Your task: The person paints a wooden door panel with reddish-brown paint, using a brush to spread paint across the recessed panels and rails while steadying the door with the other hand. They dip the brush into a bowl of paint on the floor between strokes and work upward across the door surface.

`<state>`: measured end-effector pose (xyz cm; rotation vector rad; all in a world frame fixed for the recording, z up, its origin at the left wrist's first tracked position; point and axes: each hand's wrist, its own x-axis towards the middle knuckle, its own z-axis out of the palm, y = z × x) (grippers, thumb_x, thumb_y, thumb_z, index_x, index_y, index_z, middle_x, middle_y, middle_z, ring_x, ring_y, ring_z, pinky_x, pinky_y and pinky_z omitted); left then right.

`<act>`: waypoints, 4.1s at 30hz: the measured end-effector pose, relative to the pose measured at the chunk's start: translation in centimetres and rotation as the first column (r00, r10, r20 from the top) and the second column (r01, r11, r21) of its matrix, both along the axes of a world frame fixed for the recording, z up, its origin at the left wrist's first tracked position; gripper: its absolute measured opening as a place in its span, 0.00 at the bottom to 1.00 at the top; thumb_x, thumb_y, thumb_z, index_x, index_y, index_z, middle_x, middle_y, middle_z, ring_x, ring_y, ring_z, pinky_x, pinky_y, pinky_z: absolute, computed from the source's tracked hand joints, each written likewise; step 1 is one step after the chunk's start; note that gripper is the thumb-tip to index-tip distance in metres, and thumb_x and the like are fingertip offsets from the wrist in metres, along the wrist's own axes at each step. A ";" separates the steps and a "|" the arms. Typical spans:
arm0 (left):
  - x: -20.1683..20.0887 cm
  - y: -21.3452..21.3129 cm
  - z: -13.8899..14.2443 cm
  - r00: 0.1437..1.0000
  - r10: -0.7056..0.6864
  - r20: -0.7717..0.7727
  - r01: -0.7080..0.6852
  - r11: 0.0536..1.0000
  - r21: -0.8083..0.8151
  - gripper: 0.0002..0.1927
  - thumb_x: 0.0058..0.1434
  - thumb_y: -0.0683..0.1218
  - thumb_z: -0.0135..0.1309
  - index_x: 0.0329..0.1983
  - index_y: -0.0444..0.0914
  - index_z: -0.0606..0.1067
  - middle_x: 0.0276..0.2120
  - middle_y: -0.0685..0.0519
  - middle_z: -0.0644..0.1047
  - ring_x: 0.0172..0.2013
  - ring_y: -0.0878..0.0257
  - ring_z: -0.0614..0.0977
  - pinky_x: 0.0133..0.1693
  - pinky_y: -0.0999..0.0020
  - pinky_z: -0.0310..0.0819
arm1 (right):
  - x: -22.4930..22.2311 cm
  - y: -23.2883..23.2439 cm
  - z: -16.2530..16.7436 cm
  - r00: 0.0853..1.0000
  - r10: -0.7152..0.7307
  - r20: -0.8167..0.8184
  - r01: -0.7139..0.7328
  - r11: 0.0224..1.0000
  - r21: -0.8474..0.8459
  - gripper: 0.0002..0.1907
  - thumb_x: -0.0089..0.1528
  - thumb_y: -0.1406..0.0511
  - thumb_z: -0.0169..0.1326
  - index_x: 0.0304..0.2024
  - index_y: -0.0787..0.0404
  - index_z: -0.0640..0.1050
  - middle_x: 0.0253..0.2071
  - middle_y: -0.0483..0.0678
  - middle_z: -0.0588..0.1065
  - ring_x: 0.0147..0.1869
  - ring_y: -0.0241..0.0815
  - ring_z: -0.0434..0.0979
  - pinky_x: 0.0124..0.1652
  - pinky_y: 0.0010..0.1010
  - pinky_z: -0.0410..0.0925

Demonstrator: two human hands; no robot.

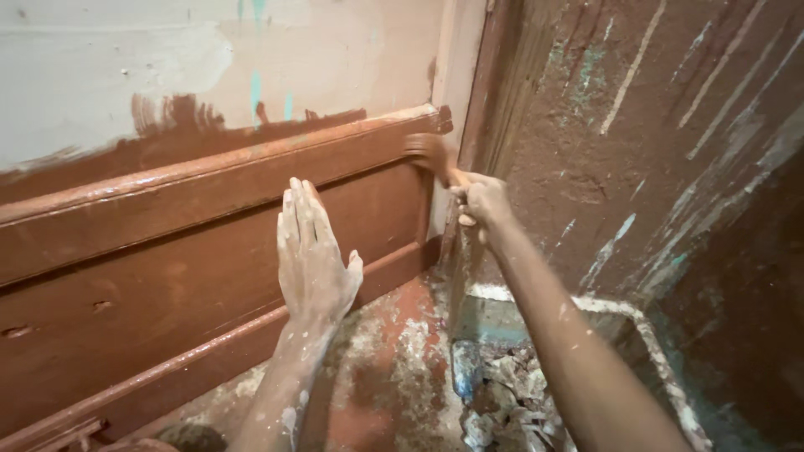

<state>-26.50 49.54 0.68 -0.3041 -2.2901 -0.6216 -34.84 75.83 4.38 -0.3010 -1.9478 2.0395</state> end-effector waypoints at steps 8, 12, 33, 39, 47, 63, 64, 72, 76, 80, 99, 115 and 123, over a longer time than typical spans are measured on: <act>0.3 -1.8 0.4 0.998 0.060 0.010 -0.059 0.997 -0.047 0.59 0.48 0.48 0.67 0.75 0.26 0.44 0.75 0.36 0.48 0.75 0.45 0.49 0.72 0.56 0.42 | -0.5 -2.6 -3.4 0.968 -0.218 -0.120 0.233 0.965 0.124 0.09 0.66 0.69 0.50 0.45 0.64 0.80 0.22 0.44 0.70 0.17 0.32 0.67 0.15 0.27 0.61; 0.3 -1.8 0.7 0.999 0.054 0.007 -0.054 0.998 -0.029 0.59 0.48 0.48 0.67 0.74 0.25 0.44 0.75 0.35 0.48 0.75 0.45 0.49 0.72 0.55 0.41 | 3.9 -3.9 -0.4 0.966 0.173 0.194 -0.226 0.928 0.297 0.21 0.64 0.65 0.51 0.61 0.47 0.78 0.21 0.43 0.70 0.15 0.31 0.59 0.14 0.23 0.53; 1.3 -1.9 3.3 0.997 0.063 -0.048 -0.065 0.997 -0.039 0.59 0.49 0.49 0.67 0.74 0.25 0.45 0.75 0.35 0.47 0.75 0.45 0.48 0.72 0.54 0.42 | 5.0 -4.3 5.1 0.960 0.251 0.123 -0.278 0.903 0.327 0.22 0.67 0.68 0.47 0.63 0.55 0.76 0.19 0.42 0.68 0.15 0.31 0.62 0.13 0.24 0.58; 1.1 -1.5 3.5 0.996 0.091 -0.020 -0.092 0.995 -0.043 0.60 0.49 0.51 0.67 0.74 0.24 0.44 0.75 0.34 0.46 0.75 0.44 0.47 0.72 0.54 0.41 | 5.6 -0.7 6.3 0.844 0.484 0.231 -0.528 0.674 0.517 0.28 0.63 0.72 0.53 0.67 0.50 0.77 0.21 0.39 0.67 0.20 0.29 0.60 0.19 0.25 0.58; 0.0 3.3 3.6 0.998 0.015 0.059 -0.013 1.000 -0.018 0.62 0.48 0.50 0.68 0.74 0.25 0.41 0.74 0.34 0.43 0.75 0.45 0.46 0.73 0.55 0.38 | 4.3 -0.2 5.1 0.949 0.229 -0.216 0.105 0.416 0.903 0.25 0.64 0.66 0.55 0.65 0.46 0.74 0.37 0.48 0.81 0.26 0.31 0.68 0.27 0.27 0.63; -0.9 3.7 1.4 0.999 0.011 0.034 -0.010 1.000 -0.006 0.60 0.48 0.50 0.67 0.74 0.25 0.43 0.75 0.35 0.46 0.75 0.45 0.47 0.72 0.54 0.39 | 6.6 -2.8 5.7 0.757 0.411 -0.507 0.489 0.157 0.858 0.26 0.61 0.69 0.56 0.63 0.52 0.78 0.32 0.51 0.78 0.28 0.18 0.63 0.27 0.23 0.69; -1.1 3.8 1.4 0.999 0.003 0.034 -0.003 1.000 -0.010 0.60 0.48 0.50 0.67 0.74 0.25 0.43 0.75 0.35 0.46 0.74 0.45 0.47 0.72 0.54 0.39 | 6.5 -2.8 5.6 0.890 0.273 -0.366 0.291 0.278 0.915 0.23 0.63 0.66 0.53 0.62 0.50 0.78 0.29 0.48 0.76 0.24 0.22 0.61 0.24 0.24 0.64; -1.7 4.0 0.8 0.999 0.013 0.044 -0.013 1.000 -0.005 0.60 0.48 0.50 0.68 0.74 0.25 0.44 0.75 0.35 0.46 0.75 0.45 0.47 0.72 0.55 0.39 | 5.0 0.3 7.1 0.981 0.186 -0.050 -0.190 0.976 -0.106 0.13 0.72 0.63 0.42 0.51 0.65 0.72 0.22 0.38 0.64 0.19 0.26 0.57 0.17 0.19 0.53; -2.3 4.6 0.9 0.999 -0.003 0.053 0.003 1.000 0.010 0.60 0.48 0.50 0.68 0.74 0.25 0.43 0.75 0.35 0.46 0.75 0.45 0.47 0.72 0.54 0.39 | 3.0 0.3 4.0 0.963 0.270 -0.016 -0.263 0.923 -0.280 0.15 0.72 0.62 0.39 0.52 0.65 0.72 0.21 0.38 0.62 0.17 0.26 0.54 0.15 0.19 0.49; -2.8 4.8 0.7 0.998 -0.002 0.062 0.000 1.000 0.023 0.60 0.48 0.50 0.67 0.74 0.26 0.43 0.75 0.36 0.46 0.75 0.45 0.47 0.72 0.54 0.40 | 2.3 1.4 3.2 0.981 0.184 0.060 -0.163 0.952 -0.260 0.13 0.71 0.61 0.38 0.49 0.61 0.71 0.20 0.38 0.62 0.16 0.27 0.52 0.14 0.19 0.46; -1.9 2.2 -0.3 0.994 0.080 0.079 -0.071 0.992 -0.105 0.62 0.49 0.55 0.66 0.75 0.26 0.43 0.75 0.35 0.46 0.75 0.45 0.47 0.72 0.52 0.39 | 1.2 -0.3 -1.1 0.954 -0.018 -0.298 0.242 0.632 0.736 0.21 0.60 0.57 0.56 0.56 0.51 0.81 0.32 0.53 0.82 0.33 0.46 0.82 0.37 0.41 0.73; -1.4 0.7 -1.4 0.992 0.121 0.034 -0.118 0.989 -0.087 0.61 0.47 0.53 0.67 0.76 0.26 0.45 0.76 0.34 0.48 0.75 0.45 0.51 0.72 0.51 0.43 | 1.2 2.4 -2.1 0.942 -0.124 -0.313 0.313 0.665 0.678 0.19 0.62 0.58 0.58 0.56 0.49 0.82 0.34 0.50 0.82 0.33 0.38 0.79 0.37 0.36 0.71; -1.1 0.8 -1.4 0.992 0.116 0.041 -0.110 0.985 -0.134 0.62 0.47 0.54 0.67 0.76 0.27 0.45 0.75 0.34 0.49 0.75 0.45 0.52 0.72 0.51 0.45 | 2.8 0.5 -1.9 0.975 0.191 -0.112 -0.132 0.908 0.398 0.26 0.60 0.63 0.51 0.62 0.48 0.75 0.41 0.41 0.81 0.19 0.38 0.71 0.19 0.35 0.68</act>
